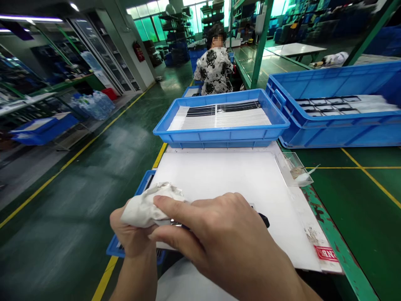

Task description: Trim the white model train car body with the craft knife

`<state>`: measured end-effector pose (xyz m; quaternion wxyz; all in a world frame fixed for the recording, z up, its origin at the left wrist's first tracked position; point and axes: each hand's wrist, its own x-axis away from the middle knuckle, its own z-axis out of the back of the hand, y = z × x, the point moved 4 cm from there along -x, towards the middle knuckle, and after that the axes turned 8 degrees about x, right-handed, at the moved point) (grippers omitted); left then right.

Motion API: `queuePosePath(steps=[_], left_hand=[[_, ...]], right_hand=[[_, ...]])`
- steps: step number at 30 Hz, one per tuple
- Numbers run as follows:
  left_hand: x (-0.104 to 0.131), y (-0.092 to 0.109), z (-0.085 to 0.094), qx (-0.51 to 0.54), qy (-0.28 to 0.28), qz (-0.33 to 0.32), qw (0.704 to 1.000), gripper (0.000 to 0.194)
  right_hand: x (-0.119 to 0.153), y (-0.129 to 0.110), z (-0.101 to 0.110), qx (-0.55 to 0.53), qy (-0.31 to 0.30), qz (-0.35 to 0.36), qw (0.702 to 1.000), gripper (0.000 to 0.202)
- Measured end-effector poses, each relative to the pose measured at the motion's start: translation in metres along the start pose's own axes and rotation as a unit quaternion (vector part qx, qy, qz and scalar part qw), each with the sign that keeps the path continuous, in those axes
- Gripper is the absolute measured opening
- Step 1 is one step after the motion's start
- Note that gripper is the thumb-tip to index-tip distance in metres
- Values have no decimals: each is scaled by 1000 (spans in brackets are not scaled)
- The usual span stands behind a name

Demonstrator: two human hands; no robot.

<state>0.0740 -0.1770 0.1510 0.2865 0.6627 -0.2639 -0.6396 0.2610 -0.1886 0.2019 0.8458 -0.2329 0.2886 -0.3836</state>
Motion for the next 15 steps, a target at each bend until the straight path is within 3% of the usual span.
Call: queuePosePath(steps=[5, 11, 13, 15], left_hand=[[-2, 0, -3, 72, -10, 25, 997, 30], [-4, -8, -20, 202, 20, 165, 965, 23], [-7, -5, -28, 258, 11, 197, 946, 25], [-10, -1, -37, 349, -6, 241, 905, 23]], right_hand=[[2, 1, -3, 3, 8, -13, 1000, 31], [0, 7, 1, -32, 18, -69, 997, 37], [2, 9, 6, -84, 39, -95, 991, 42], [3, 8, 11, -123, 66, -99, 985, 41]])
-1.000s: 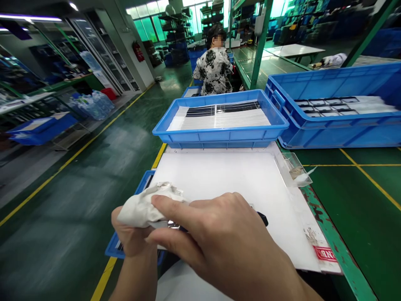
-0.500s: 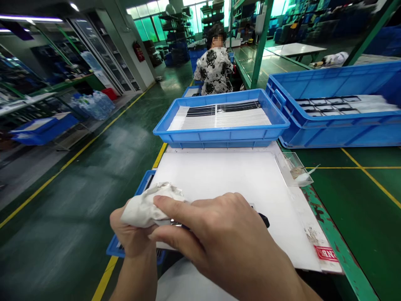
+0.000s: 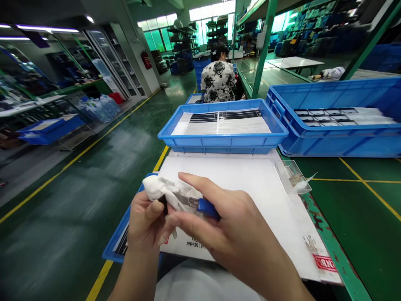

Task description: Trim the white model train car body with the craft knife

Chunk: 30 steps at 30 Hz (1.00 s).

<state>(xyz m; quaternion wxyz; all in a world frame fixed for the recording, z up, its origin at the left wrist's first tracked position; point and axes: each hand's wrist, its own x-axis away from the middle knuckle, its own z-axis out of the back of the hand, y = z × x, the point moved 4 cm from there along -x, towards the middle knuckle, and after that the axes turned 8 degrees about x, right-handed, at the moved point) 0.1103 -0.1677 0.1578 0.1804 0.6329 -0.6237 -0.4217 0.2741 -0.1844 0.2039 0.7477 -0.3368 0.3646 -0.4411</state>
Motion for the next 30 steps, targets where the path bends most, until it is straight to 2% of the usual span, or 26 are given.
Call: queuePosePath(steps=[2, 6, 10, 15, 18, 21, 26, 30], left_hand=[[1, -1, -9, 79, -25, 53, 995, 24], [5, -2, -20, 128, -40, 107, 985, 28], [6, -4, -25, 139, -15, 104, 985, 25], [7, -8, -25, 149, -7, 82, 985, 21], [7, -10, -24, 143, -11, 73, 987, 19], [6, -9, -23, 111, -2, 64, 992, 18], [9, -3, -14, -41, 69, -5, 997, 34], [11, -3, -8, -102, 55, -29, 993, 37]], right_hand=[[0, -5, 2, -25, 0, 14, 1000, 35], [0, -15, 1, -68, -53, 23, 996, 34], [2, -16, 9, -45, -64, 34, 996, 32], [6, -14, 26, 88, -21, 78, 993, 30], [7, -16, 25, 89, -10, 107, 990, 33], [5, -16, 17, 73, -36, 96, 992, 31], [5, -13, 6, 58, -78, 46, 994, 31], [4, -15, 4, 58, -79, 65, 993, 30]])
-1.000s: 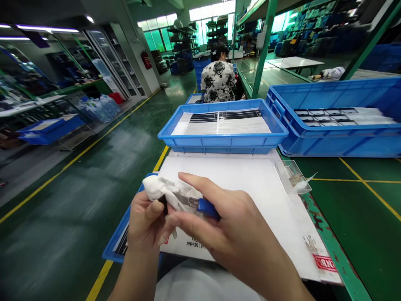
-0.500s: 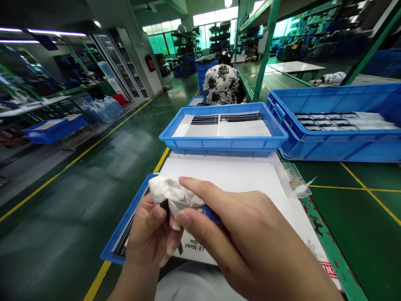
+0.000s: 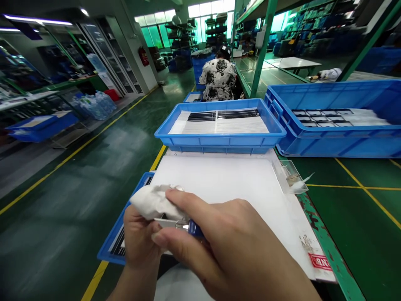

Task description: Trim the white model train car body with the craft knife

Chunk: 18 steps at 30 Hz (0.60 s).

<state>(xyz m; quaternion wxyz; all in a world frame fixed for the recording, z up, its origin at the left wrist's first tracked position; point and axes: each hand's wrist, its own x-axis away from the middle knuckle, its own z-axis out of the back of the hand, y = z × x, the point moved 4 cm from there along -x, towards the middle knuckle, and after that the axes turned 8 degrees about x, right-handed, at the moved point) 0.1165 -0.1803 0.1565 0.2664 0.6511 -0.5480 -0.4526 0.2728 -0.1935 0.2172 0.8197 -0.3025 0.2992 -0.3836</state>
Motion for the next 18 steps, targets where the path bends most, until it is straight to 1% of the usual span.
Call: queuePosePath(steps=[4, 8, 13, 18], left_hand=[[0, 1, 5, -13, -10, -23, 1000, 38], [0, 4, 6, -15, -14, -55, 998, 35], [-1, 8, 8, -21, -25, -72, 997, 28], [-1, 9, 12, -50, -22, -73, 996, 32]], right_hand=[[-1, -2, 0, -1, -8, 8, 1000, 28], [-1, -4, -1, -1, -28, 3, 1000, 30], [-1, -5, 0, -7, -38, -3, 999, 31], [0, -5, -3, -12, -43, -6, 999, 32]])
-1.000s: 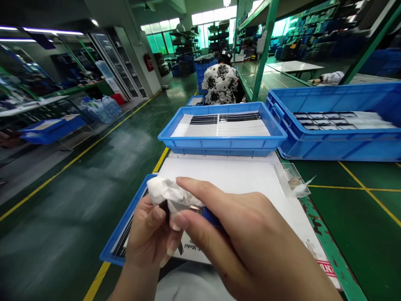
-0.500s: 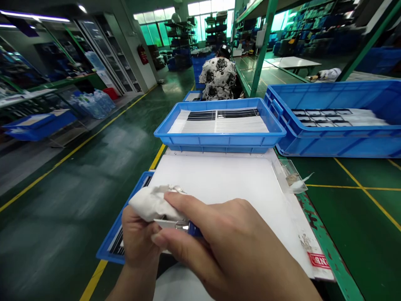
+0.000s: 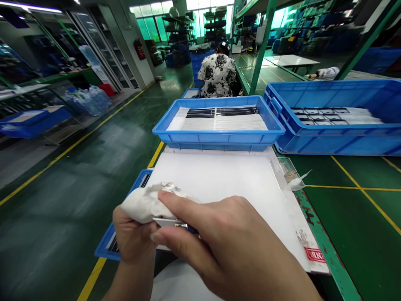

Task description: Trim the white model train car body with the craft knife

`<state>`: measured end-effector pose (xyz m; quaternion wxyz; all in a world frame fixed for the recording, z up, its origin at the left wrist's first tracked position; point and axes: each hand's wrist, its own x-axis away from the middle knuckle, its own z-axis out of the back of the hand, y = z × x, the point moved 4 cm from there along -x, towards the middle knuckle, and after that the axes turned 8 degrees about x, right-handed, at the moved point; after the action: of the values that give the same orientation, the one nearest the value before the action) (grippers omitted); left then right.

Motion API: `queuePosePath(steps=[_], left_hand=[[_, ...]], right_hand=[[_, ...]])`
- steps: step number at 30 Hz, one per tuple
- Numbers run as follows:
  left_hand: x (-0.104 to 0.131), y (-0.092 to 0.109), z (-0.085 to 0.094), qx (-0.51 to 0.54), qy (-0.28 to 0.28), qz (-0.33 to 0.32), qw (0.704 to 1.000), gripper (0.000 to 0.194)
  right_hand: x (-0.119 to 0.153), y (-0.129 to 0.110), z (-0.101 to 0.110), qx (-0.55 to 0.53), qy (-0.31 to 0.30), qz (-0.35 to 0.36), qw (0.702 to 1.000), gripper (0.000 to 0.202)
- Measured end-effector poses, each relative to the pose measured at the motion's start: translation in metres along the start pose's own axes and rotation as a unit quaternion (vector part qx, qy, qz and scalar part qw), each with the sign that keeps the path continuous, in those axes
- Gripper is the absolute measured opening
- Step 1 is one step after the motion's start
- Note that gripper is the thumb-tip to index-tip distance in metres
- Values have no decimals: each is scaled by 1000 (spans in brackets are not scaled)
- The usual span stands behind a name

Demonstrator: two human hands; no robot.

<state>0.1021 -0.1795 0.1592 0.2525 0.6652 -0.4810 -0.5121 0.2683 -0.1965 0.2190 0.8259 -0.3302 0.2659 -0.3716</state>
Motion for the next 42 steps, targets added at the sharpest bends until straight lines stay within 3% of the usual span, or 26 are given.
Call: queuePosePath(steps=[12, 22, 42], left_hand=[[1, 3, 7, -16, -20, -52, 998, 19], [-1, 4, 8, -42, -30, -64, 997, 20], [-3, 6, 13, -109, -31, -101, 988, 20]], right_hand=[[-1, 3, -2, -22, -10, -7, 1000, 41], [-2, 5, -3, -5, -13, -7, 1000, 32], [-1, 11, -7, 43, -13, -11, 999, 35]])
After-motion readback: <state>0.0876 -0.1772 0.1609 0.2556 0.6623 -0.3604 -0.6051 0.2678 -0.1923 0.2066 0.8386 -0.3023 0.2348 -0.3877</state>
